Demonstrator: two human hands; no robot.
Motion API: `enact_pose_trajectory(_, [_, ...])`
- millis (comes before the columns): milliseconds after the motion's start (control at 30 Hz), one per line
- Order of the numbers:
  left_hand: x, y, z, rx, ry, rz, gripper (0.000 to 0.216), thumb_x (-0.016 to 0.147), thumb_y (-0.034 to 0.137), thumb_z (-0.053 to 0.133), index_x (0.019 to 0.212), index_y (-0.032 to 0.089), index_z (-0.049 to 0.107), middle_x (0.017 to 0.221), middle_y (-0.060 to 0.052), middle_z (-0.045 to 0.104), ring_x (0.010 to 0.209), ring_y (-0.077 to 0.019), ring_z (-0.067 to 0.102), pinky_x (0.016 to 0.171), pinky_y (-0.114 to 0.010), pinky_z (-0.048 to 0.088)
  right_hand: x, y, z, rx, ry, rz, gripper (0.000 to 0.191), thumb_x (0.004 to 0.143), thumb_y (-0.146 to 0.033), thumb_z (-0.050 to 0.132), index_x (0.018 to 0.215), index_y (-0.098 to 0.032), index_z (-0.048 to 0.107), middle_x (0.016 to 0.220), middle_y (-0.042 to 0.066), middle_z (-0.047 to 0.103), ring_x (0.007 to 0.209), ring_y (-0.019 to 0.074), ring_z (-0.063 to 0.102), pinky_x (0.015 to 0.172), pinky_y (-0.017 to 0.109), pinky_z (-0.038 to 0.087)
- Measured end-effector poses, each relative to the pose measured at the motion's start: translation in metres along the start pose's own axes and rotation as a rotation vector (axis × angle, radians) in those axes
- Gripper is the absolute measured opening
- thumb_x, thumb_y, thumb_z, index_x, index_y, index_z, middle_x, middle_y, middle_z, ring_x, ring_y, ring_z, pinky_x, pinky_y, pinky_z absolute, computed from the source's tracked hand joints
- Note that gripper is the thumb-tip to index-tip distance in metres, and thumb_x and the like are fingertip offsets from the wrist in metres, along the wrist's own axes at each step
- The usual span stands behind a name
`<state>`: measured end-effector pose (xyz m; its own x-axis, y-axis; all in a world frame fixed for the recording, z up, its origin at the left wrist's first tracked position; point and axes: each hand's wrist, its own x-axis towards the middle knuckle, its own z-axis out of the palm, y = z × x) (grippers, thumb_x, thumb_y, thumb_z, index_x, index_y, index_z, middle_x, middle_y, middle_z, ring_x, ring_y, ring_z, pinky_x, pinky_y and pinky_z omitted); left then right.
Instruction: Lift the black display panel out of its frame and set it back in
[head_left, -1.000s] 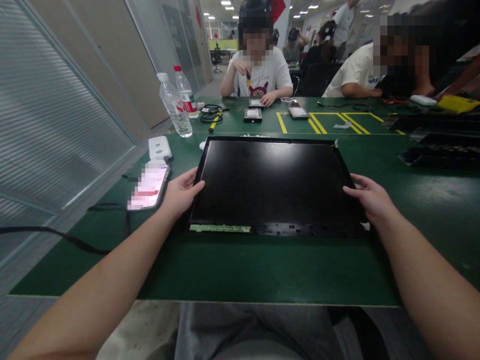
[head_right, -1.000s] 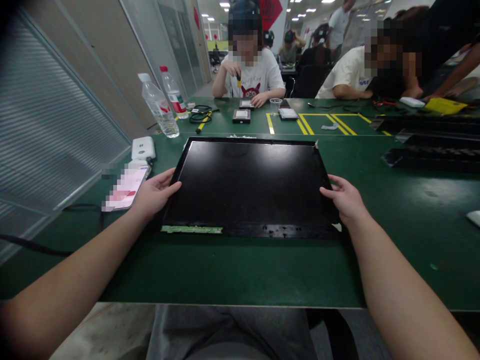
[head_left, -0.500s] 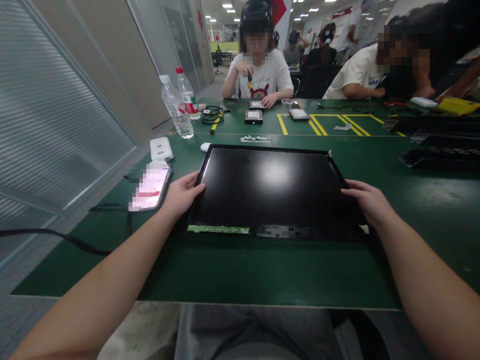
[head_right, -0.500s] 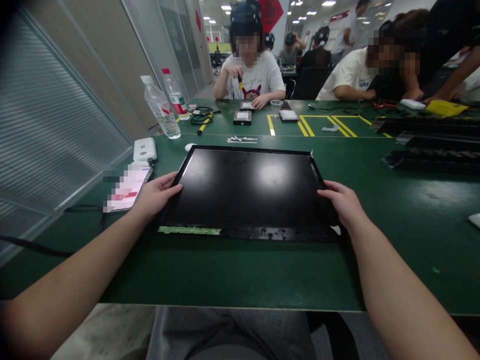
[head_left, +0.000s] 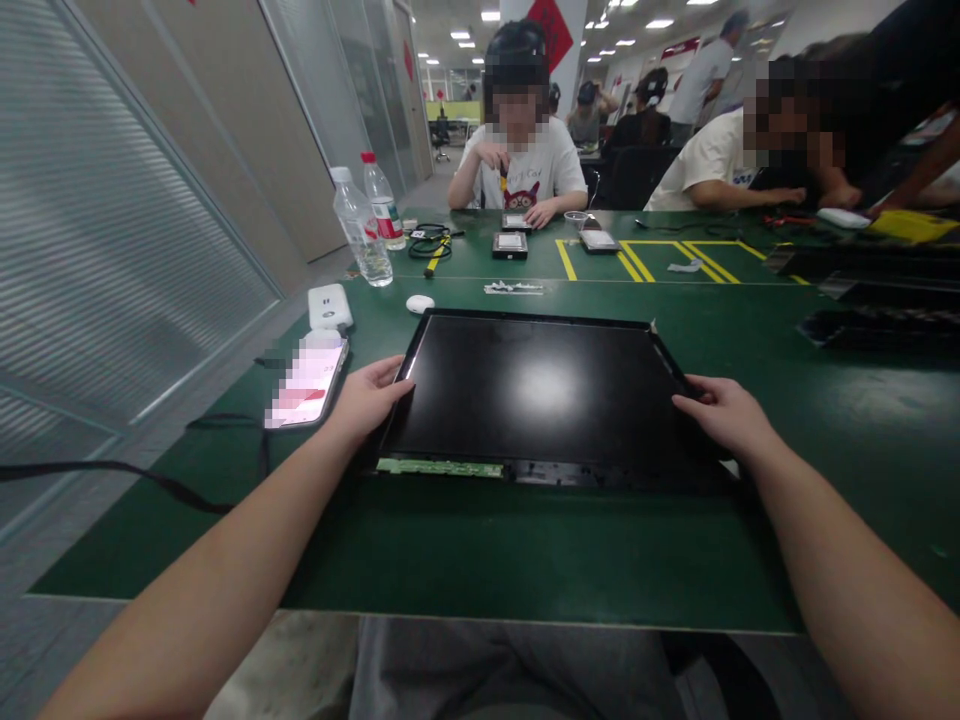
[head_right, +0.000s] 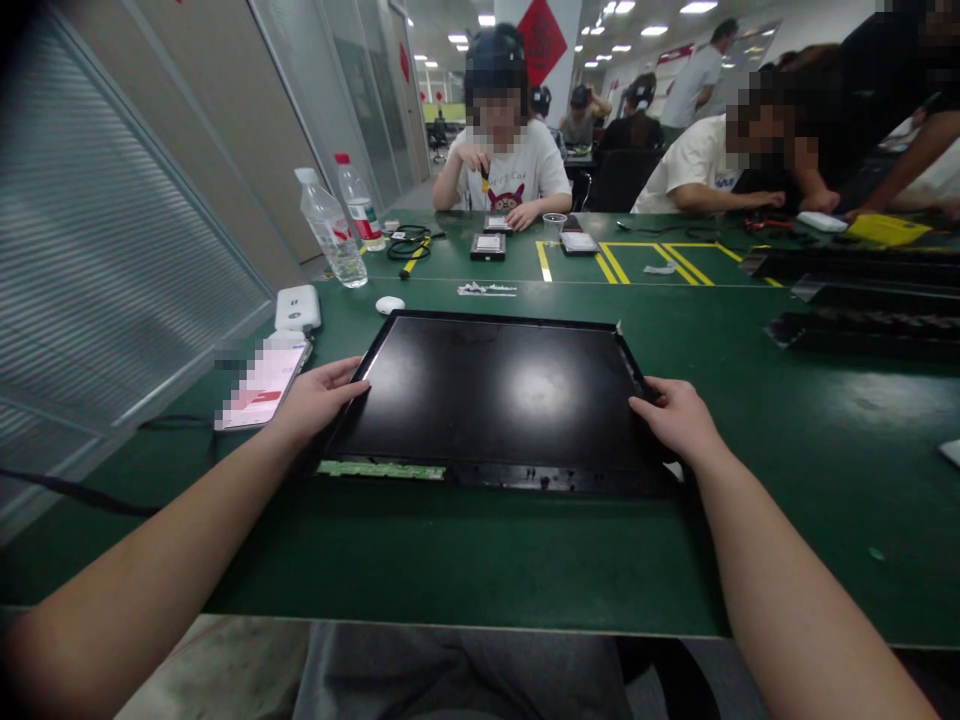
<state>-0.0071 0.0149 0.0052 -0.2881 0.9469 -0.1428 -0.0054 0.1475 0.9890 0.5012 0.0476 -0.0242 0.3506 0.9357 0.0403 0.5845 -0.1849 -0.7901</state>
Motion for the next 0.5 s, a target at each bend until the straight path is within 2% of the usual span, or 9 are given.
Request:
enact_pose_trajectory(133, [0.000, 0.002, 0.000, -0.040, 0.033, -0.043, 0.049, 0.073, 0.009, 0.085, 0.121, 0.017, 0.079, 0.110, -0.012, 0.086, 0.105, -0.0324, 0.082, 0.094, -0.043, 0.067, -0.001, -0.005, -0.001, -0.105, 0.039, 0.000, 0.032, 0.060, -0.035, 0.091, 0.088, -0.025, 0.082, 0.081, 0.005, 0.068, 0.080, 0.0257, 0.067, 0.081, 0.043, 0.059])
enact_pose_trajectory(300, [0.002, 0.006, -0.001, -0.116, 0.055, -0.159, 0.061, 0.079, 0.013, 0.083, 0.139, 0.017, 0.073, 0.090, -0.008, 0.086, 0.065, -0.0223, 0.079, 0.061, -0.031, 0.065, 0.000, 0.000, 0.001, -0.096, 0.062, -0.013, 0.032, 0.060, -0.036, 0.092, 0.088, -0.027, 0.080, 0.084, 0.005, 0.070, 0.082, 0.0266, 0.068, 0.077, 0.043, 0.060])
enact_pose_trajectory(367, [0.003, 0.008, -0.001, -0.178, 0.041, -0.185, 0.064, 0.080, 0.013, 0.082, 0.143, 0.017, 0.071, 0.090, -0.008, 0.085, 0.064, -0.0208, 0.079, 0.059, -0.028, 0.064, 0.000, 0.002, 0.002, -0.085, 0.072, -0.015, 0.032, 0.060, -0.037, 0.092, 0.089, -0.027, 0.079, 0.086, 0.005, 0.071, 0.082, 0.0269, 0.068, 0.076, 0.043, 0.060])
enact_pose_trajectory(500, [0.004, 0.008, 0.001, -0.250, -0.004, -0.192, 0.060, 0.079, 0.015, 0.083, 0.137, 0.019, 0.073, 0.100, -0.007, 0.086, 0.078, -0.0248, 0.082, 0.063, -0.030, 0.066, 0.001, 0.006, 0.003, -0.139, 0.062, -0.037, 0.030, 0.066, -0.038, 0.089, 0.091, -0.025, 0.079, 0.087, 0.007, 0.069, 0.082, 0.0275, 0.068, 0.081, 0.047, 0.059])
